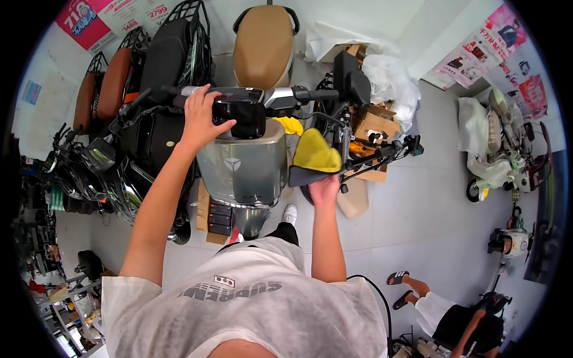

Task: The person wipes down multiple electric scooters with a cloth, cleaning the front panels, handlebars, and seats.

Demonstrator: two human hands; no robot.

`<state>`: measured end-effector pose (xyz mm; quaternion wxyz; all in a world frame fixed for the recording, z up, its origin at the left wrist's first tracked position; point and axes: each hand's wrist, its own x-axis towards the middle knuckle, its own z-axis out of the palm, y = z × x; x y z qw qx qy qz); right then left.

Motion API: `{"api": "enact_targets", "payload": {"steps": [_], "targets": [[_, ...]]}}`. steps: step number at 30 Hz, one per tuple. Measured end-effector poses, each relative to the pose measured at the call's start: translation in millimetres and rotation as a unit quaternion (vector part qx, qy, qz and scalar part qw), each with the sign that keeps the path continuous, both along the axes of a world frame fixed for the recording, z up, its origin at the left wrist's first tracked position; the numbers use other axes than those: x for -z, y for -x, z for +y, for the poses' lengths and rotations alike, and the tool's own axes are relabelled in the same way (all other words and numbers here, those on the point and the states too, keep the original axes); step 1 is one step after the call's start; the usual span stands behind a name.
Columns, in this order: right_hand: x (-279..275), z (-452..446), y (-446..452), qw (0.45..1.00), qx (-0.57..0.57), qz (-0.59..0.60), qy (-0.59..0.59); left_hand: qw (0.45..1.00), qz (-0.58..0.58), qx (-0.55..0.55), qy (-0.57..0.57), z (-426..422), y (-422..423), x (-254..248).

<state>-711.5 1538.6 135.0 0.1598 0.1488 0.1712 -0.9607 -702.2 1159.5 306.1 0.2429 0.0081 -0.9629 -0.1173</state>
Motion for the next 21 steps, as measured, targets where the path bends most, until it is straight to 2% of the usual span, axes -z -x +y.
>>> {"api": "enact_targets", "payload": {"steps": [2,3,4,6,7,8,9,12,13,15,16,18,21], "targets": [[-25,18,20,0.996,0.07,0.023,-0.059,1.0,0.003,-0.001,-0.002,2,-1,-3],[-41,24,29,0.986,0.096,0.03,-0.135,1.0,0.002,-0.003,-0.003,3,-1,-4],[-43,32,41,0.97,0.099,0.082,-0.207,1.0,0.006,-0.001,-0.004,3,-1,-4],[-45,45,71,0.894,0.068,0.088,-0.435,1.0,0.003,-0.006,0.0,2,0,-1],[-32,45,89,0.893,0.071,0.091,-0.435,1.0,0.007,-0.004,-0.001,1,1,0],[-12,43,108,0.75,0.071,0.223,-0.618,1.0,0.006,-0.005,0.001,0,1,1],[-3,41,123,0.554,0.065,0.337,-0.758,1.0,0.004,-0.007,0.003,1,1,2],[-44,1,134,0.396,-0.034,0.442,-0.804,1.0,0.001,-0.006,-0.002,0,1,2],[-46,-6,136,0.396,-0.033,0.444,-0.803,1.0,0.002,-0.008,0.0,-1,0,4],[-53,-18,143,0.3,-0.018,0.451,-0.841,1.0,0.008,0.0,-0.001,-1,2,5],[-56,-21,148,0.299,-0.017,0.453,-0.839,1.0,0.01,-0.003,0.0,-1,3,5],[-62,-25,154,0.297,-0.087,0.438,-0.844,1.0,-0.001,-0.007,0.004,0,3,5],[-68,-28,157,0.287,-0.089,0.458,-0.837,1.0,-0.006,-0.008,0.003,0,3,3]]}}
